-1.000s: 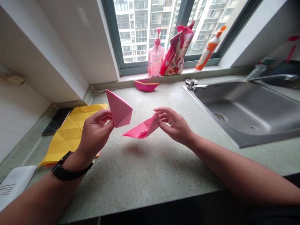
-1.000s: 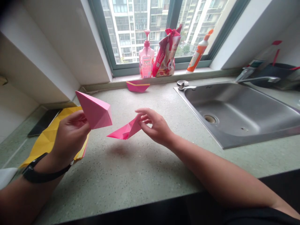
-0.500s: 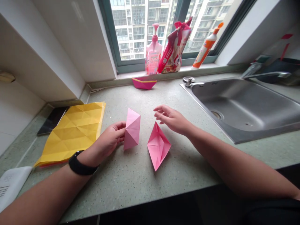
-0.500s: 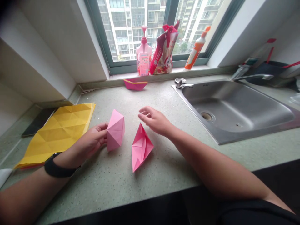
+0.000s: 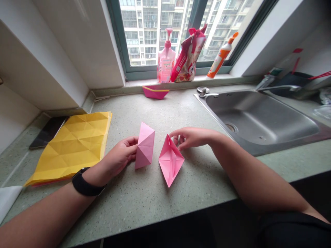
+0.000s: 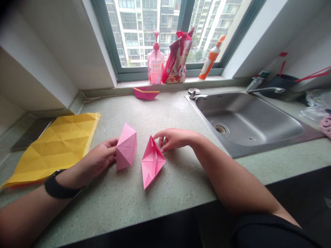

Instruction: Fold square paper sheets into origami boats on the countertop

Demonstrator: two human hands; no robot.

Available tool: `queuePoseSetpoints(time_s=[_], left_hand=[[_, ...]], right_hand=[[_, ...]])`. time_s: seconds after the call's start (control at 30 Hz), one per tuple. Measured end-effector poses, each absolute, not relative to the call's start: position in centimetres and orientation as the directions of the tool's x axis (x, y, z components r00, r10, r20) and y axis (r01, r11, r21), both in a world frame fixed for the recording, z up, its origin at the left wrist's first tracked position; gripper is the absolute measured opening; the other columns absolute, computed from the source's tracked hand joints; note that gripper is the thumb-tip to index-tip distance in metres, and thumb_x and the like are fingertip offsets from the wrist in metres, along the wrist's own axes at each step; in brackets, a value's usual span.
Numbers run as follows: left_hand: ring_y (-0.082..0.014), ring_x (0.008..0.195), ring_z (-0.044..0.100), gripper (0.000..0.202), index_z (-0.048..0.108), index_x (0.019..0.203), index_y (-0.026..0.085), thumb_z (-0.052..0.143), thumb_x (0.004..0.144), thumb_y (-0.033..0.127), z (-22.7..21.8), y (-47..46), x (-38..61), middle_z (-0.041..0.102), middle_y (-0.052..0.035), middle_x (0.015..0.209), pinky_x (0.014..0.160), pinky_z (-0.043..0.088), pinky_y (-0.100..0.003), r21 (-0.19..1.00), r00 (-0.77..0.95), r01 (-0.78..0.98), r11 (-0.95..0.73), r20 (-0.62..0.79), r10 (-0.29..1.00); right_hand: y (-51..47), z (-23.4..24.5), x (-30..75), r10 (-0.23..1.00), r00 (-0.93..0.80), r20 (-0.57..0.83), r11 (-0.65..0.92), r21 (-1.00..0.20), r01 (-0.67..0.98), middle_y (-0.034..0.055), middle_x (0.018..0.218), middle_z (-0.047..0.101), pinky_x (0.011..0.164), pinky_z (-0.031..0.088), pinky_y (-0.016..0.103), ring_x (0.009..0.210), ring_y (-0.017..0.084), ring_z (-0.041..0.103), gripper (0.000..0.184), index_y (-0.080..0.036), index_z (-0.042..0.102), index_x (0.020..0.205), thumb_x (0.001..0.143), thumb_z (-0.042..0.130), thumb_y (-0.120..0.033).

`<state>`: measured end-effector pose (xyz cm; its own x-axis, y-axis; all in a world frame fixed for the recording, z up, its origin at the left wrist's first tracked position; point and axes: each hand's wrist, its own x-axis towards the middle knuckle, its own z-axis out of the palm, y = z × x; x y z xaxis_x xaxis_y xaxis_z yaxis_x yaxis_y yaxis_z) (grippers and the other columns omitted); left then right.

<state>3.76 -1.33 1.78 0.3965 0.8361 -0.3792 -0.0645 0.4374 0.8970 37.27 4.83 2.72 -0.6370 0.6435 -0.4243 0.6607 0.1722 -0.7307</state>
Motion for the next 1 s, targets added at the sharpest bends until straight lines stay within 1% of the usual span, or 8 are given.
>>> queuePoseSetpoints(time_s=[0.13, 0.23, 0.3, 0.37, 0.47, 0.57, 0.77, 1.0], left_hand=[[-0.0214, 0.091, 0.077, 0.055, 0.082, 0.128, 0.02, 0.098, 0.081, 0.042, 1.5, -1.3, 3.7, 0.081, -0.0138, 0.13, 0.074, 0.057, -0.027, 0.893, 0.442, -0.061, 0.447, -0.377, 0.814], [-0.0227, 0.095, 0.077, 0.053, 0.082, 0.129, 0.02, 0.097, 0.082, 0.041, 1.3, -1.3, 3.6, 0.08, -0.0142, 0.133, 0.076, 0.057, -0.028, 0.891, 0.455, -0.063, 0.449, -0.374, 0.808], [-0.0232, 0.096, 0.077, 0.052, 0.082, 0.127, 0.019, 0.097, 0.083, 0.04, 1.1, -1.2, 3.6, 0.081, -0.0141, 0.13, 0.078, 0.058, -0.028, 0.89, 0.45, -0.074, 0.45, -0.372, 0.812], [-0.0235, 0.096, 0.077, 0.051, 0.082, 0.125, 0.018, 0.098, 0.081, 0.039, 1.0, -1.1, 3.6, 0.082, -0.0138, 0.125, 0.08, 0.058, -0.029, 0.891, 0.435, -0.098, 0.444, -0.363, 0.824], [-0.0233, 0.096, 0.077, 0.052, 0.082, 0.124, 0.017, 0.099, 0.079, 0.037, 1.0, -1.0, 3.6, 0.082, -0.0141, 0.124, 0.082, 0.059, -0.03, 0.892, 0.419, -0.123, 0.435, -0.35, 0.837], [-0.0221, 0.096, 0.076, 0.051, 0.081, 0.124, 0.016, 0.098, 0.081, 0.038, 1.4, -1.1, 3.7, 0.081, -0.0147, 0.126, 0.083, 0.058, -0.029, 0.895, 0.426, -0.104, 0.434, -0.354, 0.832], [-0.0224, 0.098, 0.077, 0.048, 0.081, 0.121, 0.016, 0.097, 0.082, 0.039, 1.9, -1.3, 4.0, 0.082, -0.014, 0.125, 0.083, 0.057, -0.029, 0.91, 0.43, -0.098, 0.403, -0.326, 0.842], [-0.0215, 0.091, 0.076, 0.051, 0.083, 0.114, 0.016, 0.101, 0.073, 0.041, 1.4, -1.2, 4.0, 0.083, -0.0117, 0.115, 0.078, 0.057, -0.028, 0.913, 0.398, -0.099, 0.395, -0.328, 0.857]], right_hand=[[4.2, 2.1, 35.8, 0.659, -0.69, -0.3, 0.269, -0.763, 0.588, 0.0032, 0.106, 0.079, 0.075, 0.051, 0.03, 0.086, 0.019, 0.066, 0.04, -0.028, 0.086, 0.12, 0.082, 0.091, -0.041], [4.0, 1.7, 35.3, 0.655, -0.698, -0.289, 0.213, -0.816, 0.538, 0.0035, 0.099, 0.077, 0.074, 0.052, 0.03, 0.084, 0.019, 0.067, 0.029, -0.024, 0.085, 0.105, 0.085, 0.09, -0.046], [4.0, 1.4, 35.0, 0.643, -0.69, -0.332, 0.076, -0.869, 0.489, 0.003, 0.095, 0.077, 0.071, 0.054, 0.03, 0.083, 0.019, 0.069, 0.031, -0.023, 0.08, 0.103, 0.089, 0.087, -0.049], [4.0, 1.3, 34.8, 0.658, -0.668, -0.347, -0.078, -0.914, 0.398, 0.0032, 0.096, 0.077, 0.072, 0.059, 0.03, 0.084, 0.019, 0.072, 0.035, -0.021, 0.074, 0.102, 0.089, 0.088, -0.051], [3.9, 1.3, 34.4, 0.732, -0.607, -0.311, -0.192, -0.948, 0.255, 0.0042, 0.098, 0.078, 0.073, 0.063, 0.029, 0.085, 0.017, 0.075, 0.042, -0.021, 0.069, 0.099, 0.086, 0.093, -0.053], [3.7, 1.4, 33.9, 0.775, -0.563, -0.286, -0.214, -0.958, 0.192, 0.0032, 0.093, 0.078, 0.072, 0.064, 0.028, 0.08, 0.015, 0.075, 0.044, -0.022, 0.068, 0.099, 0.086, 0.094, -0.054], [3.4, 0.9, 33.4, 0.818, -0.509, -0.27, -0.228, -0.963, 0.145, 0.0002, 0.079, 0.076, 0.07, 0.065, 0.028, 0.071, 0.014, 0.075, 0.041, -0.023, 0.067, 0.095, 0.087, 0.094, -0.053], [3.3, 0.7, 33.1, 0.849, -0.457, -0.266, -0.243, -0.964, 0.108, -0.0005, 0.076, 0.073, 0.068, 0.065, 0.027, 0.069, 0.014, 0.072, 0.041, -0.023, 0.066, 0.094, 0.085, 0.095, -0.05]])
